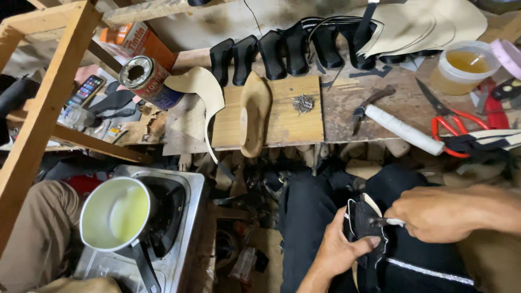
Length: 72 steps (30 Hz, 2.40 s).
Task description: The person repairs a black high-heeled shoe by hammering a nail into the heel, then uses pliers to pull and trim a decorative strip along the shoe's edge. They repeatedly reposition the shoe and adjust the strip while working on their lap.
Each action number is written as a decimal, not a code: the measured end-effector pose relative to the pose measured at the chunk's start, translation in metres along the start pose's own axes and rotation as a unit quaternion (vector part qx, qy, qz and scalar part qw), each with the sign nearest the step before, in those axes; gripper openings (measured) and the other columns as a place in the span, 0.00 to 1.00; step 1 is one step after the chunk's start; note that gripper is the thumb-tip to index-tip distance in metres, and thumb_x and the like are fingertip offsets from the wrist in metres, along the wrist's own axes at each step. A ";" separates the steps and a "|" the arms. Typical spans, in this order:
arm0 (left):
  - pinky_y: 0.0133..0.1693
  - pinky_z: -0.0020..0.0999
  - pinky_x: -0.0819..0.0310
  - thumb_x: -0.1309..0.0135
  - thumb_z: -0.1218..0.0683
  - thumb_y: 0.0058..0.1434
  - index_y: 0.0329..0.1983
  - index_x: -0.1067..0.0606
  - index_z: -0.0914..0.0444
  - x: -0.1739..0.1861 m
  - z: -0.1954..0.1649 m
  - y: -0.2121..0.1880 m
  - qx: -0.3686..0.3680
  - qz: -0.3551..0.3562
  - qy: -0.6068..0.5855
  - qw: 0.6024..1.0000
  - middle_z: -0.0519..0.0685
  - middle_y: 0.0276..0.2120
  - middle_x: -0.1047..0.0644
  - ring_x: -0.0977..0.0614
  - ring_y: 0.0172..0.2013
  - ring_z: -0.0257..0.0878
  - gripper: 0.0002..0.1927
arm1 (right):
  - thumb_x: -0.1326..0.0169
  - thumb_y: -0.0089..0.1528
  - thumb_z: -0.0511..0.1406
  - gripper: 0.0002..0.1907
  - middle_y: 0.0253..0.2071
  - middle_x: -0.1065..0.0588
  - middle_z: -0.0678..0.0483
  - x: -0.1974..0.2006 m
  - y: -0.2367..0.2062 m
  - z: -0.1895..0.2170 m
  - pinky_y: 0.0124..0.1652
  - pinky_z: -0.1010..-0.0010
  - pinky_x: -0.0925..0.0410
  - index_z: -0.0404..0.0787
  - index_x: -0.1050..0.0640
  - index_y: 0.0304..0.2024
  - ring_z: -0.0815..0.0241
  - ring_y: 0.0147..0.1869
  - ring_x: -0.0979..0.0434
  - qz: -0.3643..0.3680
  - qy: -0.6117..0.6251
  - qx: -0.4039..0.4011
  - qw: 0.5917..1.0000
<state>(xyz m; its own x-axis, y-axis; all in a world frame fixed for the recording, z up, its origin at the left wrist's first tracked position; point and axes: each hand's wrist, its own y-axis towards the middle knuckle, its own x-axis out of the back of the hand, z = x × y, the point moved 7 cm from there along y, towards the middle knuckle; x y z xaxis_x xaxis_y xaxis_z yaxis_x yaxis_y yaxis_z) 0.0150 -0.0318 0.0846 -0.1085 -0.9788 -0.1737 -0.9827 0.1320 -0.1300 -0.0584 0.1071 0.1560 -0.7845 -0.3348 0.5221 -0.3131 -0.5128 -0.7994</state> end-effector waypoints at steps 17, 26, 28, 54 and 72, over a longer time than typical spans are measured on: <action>0.53 0.29 0.25 0.33 0.59 0.54 0.66 0.32 0.66 0.001 0.039 0.043 0.096 0.025 -0.054 0.994 0.44 0.46 0.23 0.22 0.47 0.32 0.36 | 0.57 0.60 0.30 0.27 0.32 0.21 0.37 0.217 0.054 -0.010 0.41 0.50 0.26 0.45 0.27 0.63 0.41 0.36 0.16 -0.312 -0.112 -0.027 0.943; 0.55 0.28 0.25 0.33 0.62 0.55 0.70 0.35 0.66 -0.001 0.046 0.045 0.088 0.035 -0.112 0.989 0.45 0.49 0.24 0.22 0.48 0.31 0.39 | 0.55 0.59 0.31 0.25 0.43 0.20 0.42 0.246 0.085 -0.015 0.44 0.48 0.27 0.41 0.26 0.60 0.43 0.47 0.17 -0.391 -0.224 -0.037 0.892; 0.54 0.28 0.24 0.33 0.62 0.55 0.71 0.35 0.66 -0.003 0.049 0.047 0.089 0.039 -0.111 0.989 0.45 0.48 0.24 0.22 0.47 0.31 0.40 | 0.58 0.63 0.32 0.21 0.45 0.19 0.44 0.244 0.089 -0.026 0.47 0.49 0.28 0.43 0.24 0.58 0.44 0.49 0.18 -0.353 -0.226 -0.075 0.905; 0.51 0.29 0.23 0.33 0.58 0.53 0.67 0.33 0.65 0.006 0.019 0.035 0.096 -0.057 -0.088 0.990 0.47 0.46 0.21 0.20 0.46 0.33 0.38 | 0.51 0.63 0.31 0.17 0.33 0.23 0.49 0.196 0.045 -0.035 0.36 0.63 0.28 0.39 0.27 0.55 0.56 0.35 0.22 -0.451 0.156 0.122 0.871; 0.49 0.31 0.22 0.36 0.57 0.53 0.67 0.35 0.67 -0.052 -0.034 0.025 0.022 -0.070 0.093 0.993 0.54 0.45 0.17 0.15 0.44 0.39 0.38 | 0.51 0.57 0.31 0.34 0.49 0.26 0.50 -0.036 -0.036 -0.042 0.49 0.57 0.30 0.46 0.34 0.68 0.47 0.50 0.22 -0.266 0.075 -0.020 0.961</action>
<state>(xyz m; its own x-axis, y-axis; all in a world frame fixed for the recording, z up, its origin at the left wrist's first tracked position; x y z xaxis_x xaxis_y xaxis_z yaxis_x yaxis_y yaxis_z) -0.0086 0.0175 0.1240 -0.0013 -0.9995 0.0322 -0.9830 -0.0046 -0.1833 -0.0416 0.1714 0.1538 -0.5757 0.0858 0.8132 -0.7086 -0.5486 -0.4438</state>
